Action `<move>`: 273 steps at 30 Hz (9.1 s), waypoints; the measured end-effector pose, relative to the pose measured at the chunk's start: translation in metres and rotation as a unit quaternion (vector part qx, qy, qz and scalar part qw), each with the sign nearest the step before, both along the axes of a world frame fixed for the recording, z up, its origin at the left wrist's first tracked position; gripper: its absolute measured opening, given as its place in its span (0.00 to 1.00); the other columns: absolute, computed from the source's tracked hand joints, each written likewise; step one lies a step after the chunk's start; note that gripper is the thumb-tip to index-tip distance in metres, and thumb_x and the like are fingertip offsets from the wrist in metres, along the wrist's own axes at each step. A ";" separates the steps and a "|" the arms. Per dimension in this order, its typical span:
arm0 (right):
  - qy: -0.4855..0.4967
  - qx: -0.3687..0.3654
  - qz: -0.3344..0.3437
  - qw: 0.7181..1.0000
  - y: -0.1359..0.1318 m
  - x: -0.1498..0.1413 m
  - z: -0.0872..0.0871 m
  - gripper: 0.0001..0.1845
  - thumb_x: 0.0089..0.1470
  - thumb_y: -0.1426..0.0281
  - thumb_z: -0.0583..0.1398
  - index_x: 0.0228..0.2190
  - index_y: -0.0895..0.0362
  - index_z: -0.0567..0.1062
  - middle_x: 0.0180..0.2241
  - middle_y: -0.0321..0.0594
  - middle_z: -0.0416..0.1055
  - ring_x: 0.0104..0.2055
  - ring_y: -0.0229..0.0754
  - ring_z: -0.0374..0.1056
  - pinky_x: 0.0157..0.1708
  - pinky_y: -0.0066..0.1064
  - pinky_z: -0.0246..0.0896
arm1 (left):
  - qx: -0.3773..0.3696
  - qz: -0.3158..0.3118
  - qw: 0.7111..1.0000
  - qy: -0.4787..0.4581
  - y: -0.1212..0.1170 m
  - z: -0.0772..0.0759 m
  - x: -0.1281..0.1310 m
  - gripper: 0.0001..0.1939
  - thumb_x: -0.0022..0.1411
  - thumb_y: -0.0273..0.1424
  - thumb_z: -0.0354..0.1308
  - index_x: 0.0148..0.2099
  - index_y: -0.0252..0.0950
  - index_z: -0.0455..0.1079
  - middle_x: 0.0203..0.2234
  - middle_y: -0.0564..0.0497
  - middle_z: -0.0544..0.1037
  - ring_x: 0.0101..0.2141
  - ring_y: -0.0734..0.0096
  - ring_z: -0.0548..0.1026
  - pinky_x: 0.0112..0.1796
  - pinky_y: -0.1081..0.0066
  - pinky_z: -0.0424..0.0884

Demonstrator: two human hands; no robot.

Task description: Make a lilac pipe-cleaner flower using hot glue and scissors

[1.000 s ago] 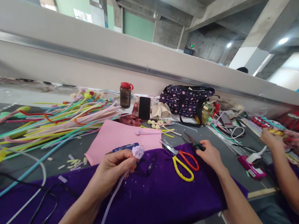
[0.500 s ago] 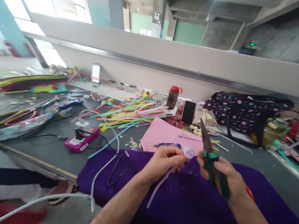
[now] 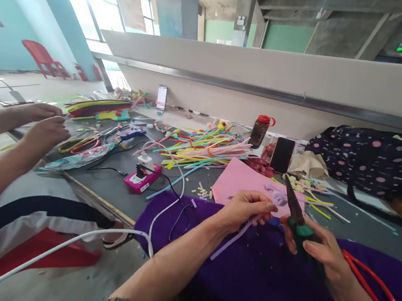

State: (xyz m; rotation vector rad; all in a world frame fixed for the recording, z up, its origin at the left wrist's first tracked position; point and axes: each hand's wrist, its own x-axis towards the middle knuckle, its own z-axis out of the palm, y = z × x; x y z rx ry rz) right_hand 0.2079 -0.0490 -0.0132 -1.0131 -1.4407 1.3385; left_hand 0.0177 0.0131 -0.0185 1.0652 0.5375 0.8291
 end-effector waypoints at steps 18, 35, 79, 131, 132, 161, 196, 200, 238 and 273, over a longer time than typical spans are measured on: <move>0.060 -0.031 -0.030 0.997 -0.004 0.010 -0.015 0.23 0.42 0.60 0.59 0.41 0.56 0.72 0.27 0.43 0.66 0.24 0.43 0.61 0.23 0.33 0.55 | -0.013 0.009 0.997 -0.077 0.013 0.012 -0.017 0.13 0.50 0.38 0.60 0.30 0.32 0.68 0.19 0.52 0.71 0.21 0.76 0.70 0.18 0.79 0.60; 0.192 -0.098 -0.082 0.973 -0.004 0.004 -0.015 0.18 0.43 0.70 0.60 0.40 0.57 0.73 0.28 0.38 0.65 0.25 0.35 0.57 0.24 0.26 0.54 | -0.095 -0.014 0.980 -0.174 -0.003 0.011 -0.007 0.10 0.58 0.36 0.53 0.32 0.33 0.64 0.17 0.56 0.65 0.13 0.85 0.58 0.12 0.82 0.47; -0.148 0.039 0.029 0.988 0.009 0.001 -0.014 0.07 0.48 0.72 0.57 0.21 0.59 0.68 0.19 0.30 0.62 0.21 0.32 0.58 0.23 0.22 0.52 | -0.214 0.111 0.970 -0.011 -0.007 0.018 0.001 0.09 0.57 0.35 0.54 0.35 0.33 0.67 0.30 0.50 0.73 0.15 0.86 0.60 0.11 0.84 0.50; -0.169 0.110 -0.186 0.962 0.006 -0.023 -0.006 0.05 0.54 0.70 0.53 0.27 0.57 0.65 0.21 0.29 0.62 0.21 0.32 0.56 0.20 0.22 0.49 | 0.138 -0.099 0.984 0.058 -0.046 0.027 0.006 0.14 0.53 0.39 0.57 0.29 0.33 0.76 0.24 0.43 0.76 0.27 0.65 0.70 0.31 0.70 0.62; -0.175 0.111 -0.178 0.962 0.006 -0.023 -0.006 0.05 0.54 0.69 0.53 0.27 0.57 0.65 0.21 0.29 0.62 0.21 0.32 0.56 0.21 0.22 0.49 | 0.136 -0.112 0.983 0.059 -0.046 0.027 0.006 0.14 0.53 0.39 0.57 0.30 0.33 0.76 0.24 0.43 0.76 0.27 0.65 0.70 0.31 0.70 0.62; 0.168 -0.255 0.066 0.950 -0.007 -0.024 -0.025 0.12 0.50 0.63 0.59 0.25 0.57 0.64 0.11 0.25 0.52 0.09 0.26 0.43 0.07 0.18 0.41 | 0.117 0.003 0.992 -0.039 -0.035 0.018 -0.003 0.05 0.53 0.29 0.58 0.30 0.36 0.75 0.51 0.45 0.65 0.53 0.55 0.59 0.52 0.60 0.53; -0.160 0.059 -0.074 0.983 -0.016 0.013 0.032 0.03 0.44 0.71 0.56 0.23 0.57 0.67 0.35 0.38 0.61 0.39 0.44 0.58 0.35 0.30 0.53 | 0.009 0.061 0.998 0.009 -0.001 0.053 0.001 0.10 0.52 0.35 0.59 0.33 0.32 0.73 0.34 0.45 0.76 0.37 0.65 0.73 0.41 0.67 0.65; -0.221 0.123 -0.074 0.965 0.005 0.020 0.037 0.03 0.45 0.71 0.56 0.22 0.57 0.68 0.32 0.38 0.61 0.39 0.44 0.59 0.37 0.31 0.54 | 0.014 0.073 0.997 0.035 0.014 0.047 -0.007 0.12 0.53 0.37 0.58 0.32 0.32 0.71 0.23 0.49 0.75 0.23 0.74 0.72 0.28 0.74 0.66; -0.218 0.110 -0.036 0.969 -0.004 0.004 0.015 0.06 0.44 0.72 0.58 0.19 0.56 0.68 0.32 0.39 0.65 0.35 0.44 0.63 0.35 0.33 0.58 | 0.074 0.212 0.970 0.093 0.017 0.029 -0.019 0.18 0.55 0.43 0.53 0.32 0.32 0.73 0.16 0.55 0.66 0.15 0.84 0.49 0.17 0.76 0.43; -0.232 0.141 -0.045 0.961 -0.008 0.004 0.010 0.03 0.43 0.70 0.60 0.22 0.56 0.75 0.33 0.41 0.66 0.38 0.47 0.64 0.37 0.32 0.60 | 0.013 0.241 0.970 0.010 0.015 0.036 -0.019 0.16 0.43 0.31 0.65 0.39 0.36 0.74 0.22 0.53 0.75 0.17 0.82 0.64 0.19 0.78 0.55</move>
